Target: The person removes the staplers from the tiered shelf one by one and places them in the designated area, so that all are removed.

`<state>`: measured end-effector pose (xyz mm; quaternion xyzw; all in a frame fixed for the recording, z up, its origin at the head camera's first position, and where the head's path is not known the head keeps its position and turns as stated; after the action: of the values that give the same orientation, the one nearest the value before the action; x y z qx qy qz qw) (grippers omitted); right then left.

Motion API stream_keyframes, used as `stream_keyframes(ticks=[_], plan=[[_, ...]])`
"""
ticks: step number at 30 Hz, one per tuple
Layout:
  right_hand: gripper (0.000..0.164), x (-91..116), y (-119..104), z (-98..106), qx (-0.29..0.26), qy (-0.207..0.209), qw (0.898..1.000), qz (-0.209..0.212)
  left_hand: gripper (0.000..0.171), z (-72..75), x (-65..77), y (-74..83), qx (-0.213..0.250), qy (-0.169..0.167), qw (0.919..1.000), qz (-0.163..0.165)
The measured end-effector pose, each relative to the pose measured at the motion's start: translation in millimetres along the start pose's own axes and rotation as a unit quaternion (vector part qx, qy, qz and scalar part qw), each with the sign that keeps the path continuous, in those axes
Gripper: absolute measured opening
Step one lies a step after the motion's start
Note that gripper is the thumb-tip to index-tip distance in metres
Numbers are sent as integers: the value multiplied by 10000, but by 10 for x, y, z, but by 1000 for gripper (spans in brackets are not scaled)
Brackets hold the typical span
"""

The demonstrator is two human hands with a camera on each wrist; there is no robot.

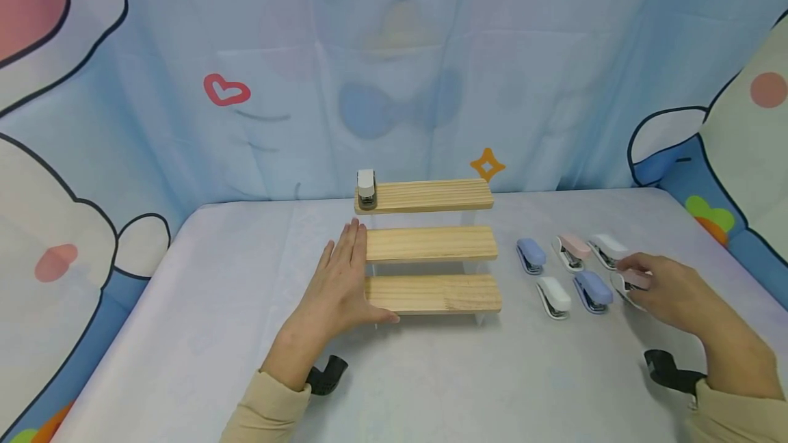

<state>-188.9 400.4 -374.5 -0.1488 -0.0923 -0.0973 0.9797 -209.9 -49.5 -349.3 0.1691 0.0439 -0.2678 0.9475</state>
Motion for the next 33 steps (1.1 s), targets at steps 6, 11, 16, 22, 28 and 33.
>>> stream_keyframes(ticks=[6,11,16,22,28,33], plan=[[41,-8,11,11,-41,22,10000,-40,145,7,7,3,-4,71,10000,-13],[40,0,10,8,-153,177,9996,-130,145,4,5,3,10,52,10000,-4],[41,12,13,13,-237,313,9991,-167,145,6,2,4,9,21,10000,7],[41,15,21,14,-319,392,9985,-219,145,2,2,5,6,27,10000,-2],[39,1,31,7,-377,501,9976,-298,144,2,3,6,-15,54,10000,-9],[41,4,36,-1,-356,403,9981,-295,144,3,-1,6,-25,12,10000,2]])
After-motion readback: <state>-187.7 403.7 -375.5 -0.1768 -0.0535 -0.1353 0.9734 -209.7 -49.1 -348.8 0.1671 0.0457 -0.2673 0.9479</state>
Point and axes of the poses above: each hand's wrist, its own x-axis away from the middle knuckle, its own z-axis out of the back of the hand, y = z × x, the point moved 6 cm from there along -x, towards the middle knuckle, and after that the axes turned 7 degrees about -z, right-handed, at the moved point
